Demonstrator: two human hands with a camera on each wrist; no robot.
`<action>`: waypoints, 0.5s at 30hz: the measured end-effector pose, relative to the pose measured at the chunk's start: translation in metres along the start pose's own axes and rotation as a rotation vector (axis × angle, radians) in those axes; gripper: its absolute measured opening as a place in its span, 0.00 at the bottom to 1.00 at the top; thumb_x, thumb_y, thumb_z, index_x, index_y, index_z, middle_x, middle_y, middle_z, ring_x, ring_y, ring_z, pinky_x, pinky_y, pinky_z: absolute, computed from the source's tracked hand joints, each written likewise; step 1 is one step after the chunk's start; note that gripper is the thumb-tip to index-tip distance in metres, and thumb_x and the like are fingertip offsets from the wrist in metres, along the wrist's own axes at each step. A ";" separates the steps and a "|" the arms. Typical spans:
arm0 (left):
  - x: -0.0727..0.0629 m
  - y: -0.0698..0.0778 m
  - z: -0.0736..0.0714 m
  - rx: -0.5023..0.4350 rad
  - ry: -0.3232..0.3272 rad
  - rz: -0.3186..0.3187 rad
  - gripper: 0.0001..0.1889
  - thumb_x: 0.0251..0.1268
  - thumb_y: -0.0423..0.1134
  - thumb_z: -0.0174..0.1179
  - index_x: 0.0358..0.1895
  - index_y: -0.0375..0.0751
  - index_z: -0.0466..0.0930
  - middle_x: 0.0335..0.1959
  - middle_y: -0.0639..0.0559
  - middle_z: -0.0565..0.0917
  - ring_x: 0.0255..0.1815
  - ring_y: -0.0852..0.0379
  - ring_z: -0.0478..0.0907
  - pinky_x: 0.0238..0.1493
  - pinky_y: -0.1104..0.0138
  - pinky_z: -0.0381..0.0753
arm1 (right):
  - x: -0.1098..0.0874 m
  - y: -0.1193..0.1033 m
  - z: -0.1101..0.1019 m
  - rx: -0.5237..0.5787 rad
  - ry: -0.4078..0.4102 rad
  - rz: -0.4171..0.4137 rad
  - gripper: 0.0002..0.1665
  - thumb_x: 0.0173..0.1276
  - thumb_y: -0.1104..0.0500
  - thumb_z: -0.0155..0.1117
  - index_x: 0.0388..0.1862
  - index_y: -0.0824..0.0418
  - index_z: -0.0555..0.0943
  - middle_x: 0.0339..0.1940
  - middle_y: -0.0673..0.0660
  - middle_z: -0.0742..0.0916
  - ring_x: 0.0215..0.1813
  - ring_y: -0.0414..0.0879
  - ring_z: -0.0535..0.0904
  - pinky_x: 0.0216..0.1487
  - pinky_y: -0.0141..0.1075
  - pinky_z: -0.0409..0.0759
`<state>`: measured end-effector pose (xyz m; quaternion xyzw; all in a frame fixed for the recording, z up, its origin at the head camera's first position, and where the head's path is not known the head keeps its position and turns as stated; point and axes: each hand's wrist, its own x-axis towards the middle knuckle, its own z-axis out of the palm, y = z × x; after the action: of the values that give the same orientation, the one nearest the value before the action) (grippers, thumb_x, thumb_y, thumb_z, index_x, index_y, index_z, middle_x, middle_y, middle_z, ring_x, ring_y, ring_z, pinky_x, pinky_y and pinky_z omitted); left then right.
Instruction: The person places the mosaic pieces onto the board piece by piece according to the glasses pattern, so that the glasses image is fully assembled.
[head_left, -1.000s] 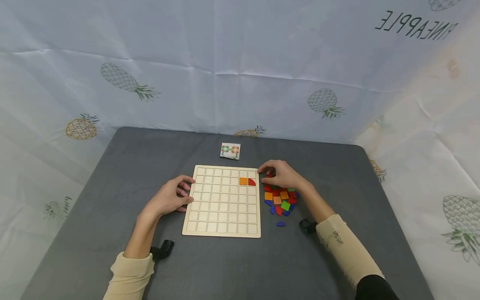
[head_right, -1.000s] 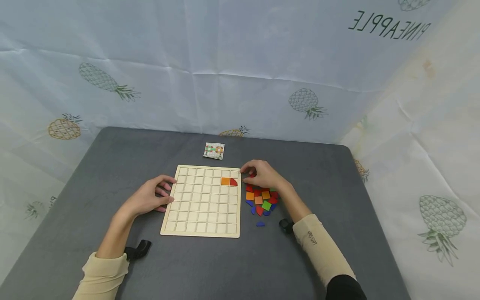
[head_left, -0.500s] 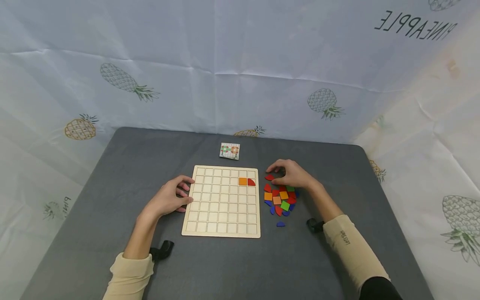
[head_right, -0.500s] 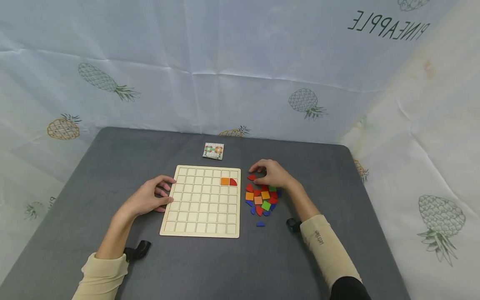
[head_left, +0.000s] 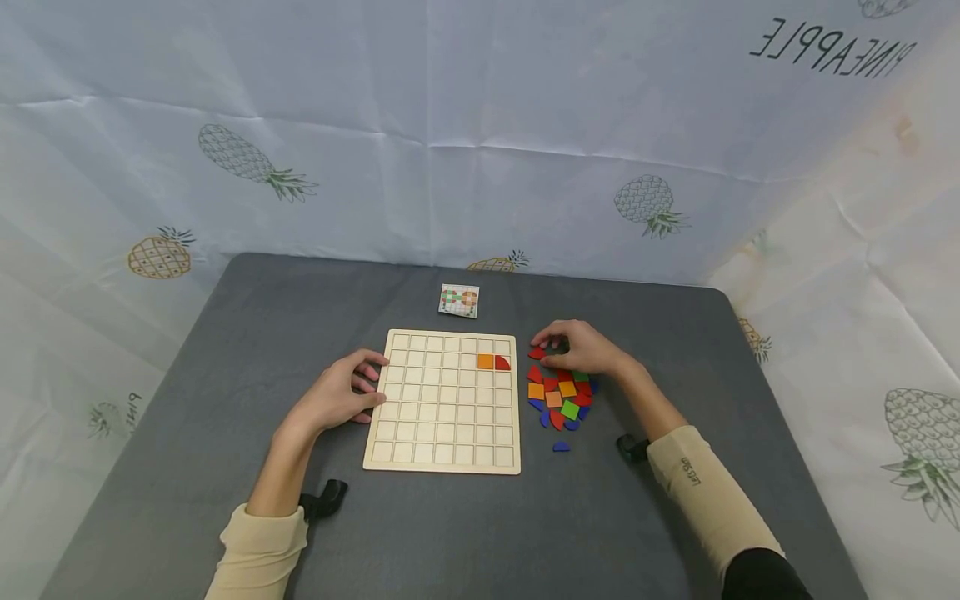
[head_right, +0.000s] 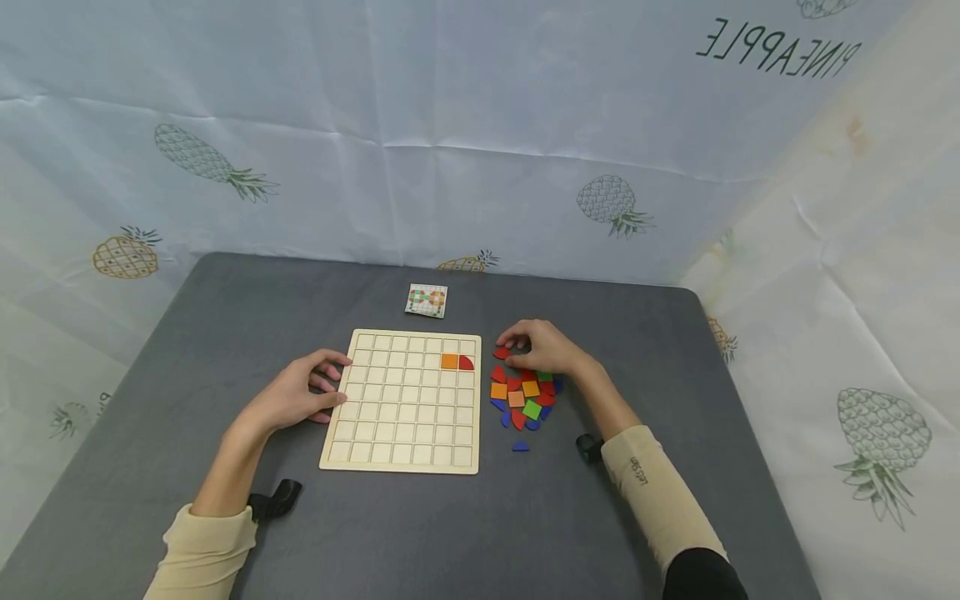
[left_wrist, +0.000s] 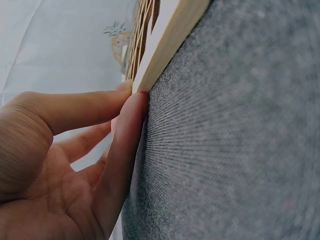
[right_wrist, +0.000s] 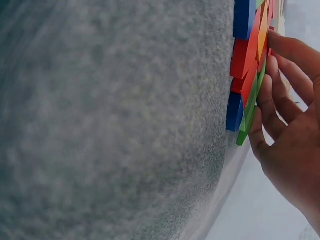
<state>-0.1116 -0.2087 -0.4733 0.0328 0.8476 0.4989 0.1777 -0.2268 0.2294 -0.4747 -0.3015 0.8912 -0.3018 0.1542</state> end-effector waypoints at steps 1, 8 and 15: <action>0.000 0.000 0.000 0.000 0.000 -0.001 0.29 0.72 0.28 0.69 0.73 0.35 0.73 0.55 0.35 0.74 0.46 0.48 0.80 0.33 0.59 0.93 | 0.001 0.000 0.001 -0.012 0.001 0.001 0.16 0.72 0.60 0.77 0.58 0.58 0.90 0.54 0.58 0.91 0.50 0.48 0.82 0.54 0.44 0.85; -0.001 0.001 0.000 0.004 0.002 -0.005 0.29 0.72 0.28 0.69 0.73 0.34 0.73 0.55 0.35 0.75 0.47 0.47 0.80 0.33 0.59 0.93 | 0.002 0.000 0.004 -0.036 0.053 0.010 0.13 0.71 0.58 0.79 0.52 0.58 0.91 0.50 0.58 0.91 0.48 0.49 0.82 0.53 0.46 0.86; 0.000 0.002 0.000 0.005 0.005 -0.006 0.29 0.72 0.28 0.69 0.73 0.34 0.73 0.55 0.35 0.75 0.46 0.47 0.80 0.33 0.59 0.93 | 0.002 -0.002 0.006 -0.016 0.089 0.040 0.15 0.68 0.56 0.82 0.50 0.59 0.90 0.43 0.56 0.90 0.42 0.45 0.80 0.46 0.36 0.83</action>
<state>-0.1117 -0.2080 -0.4718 0.0292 0.8493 0.4965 0.1770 -0.2247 0.2240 -0.4785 -0.2709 0.9055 -0.3046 0.1180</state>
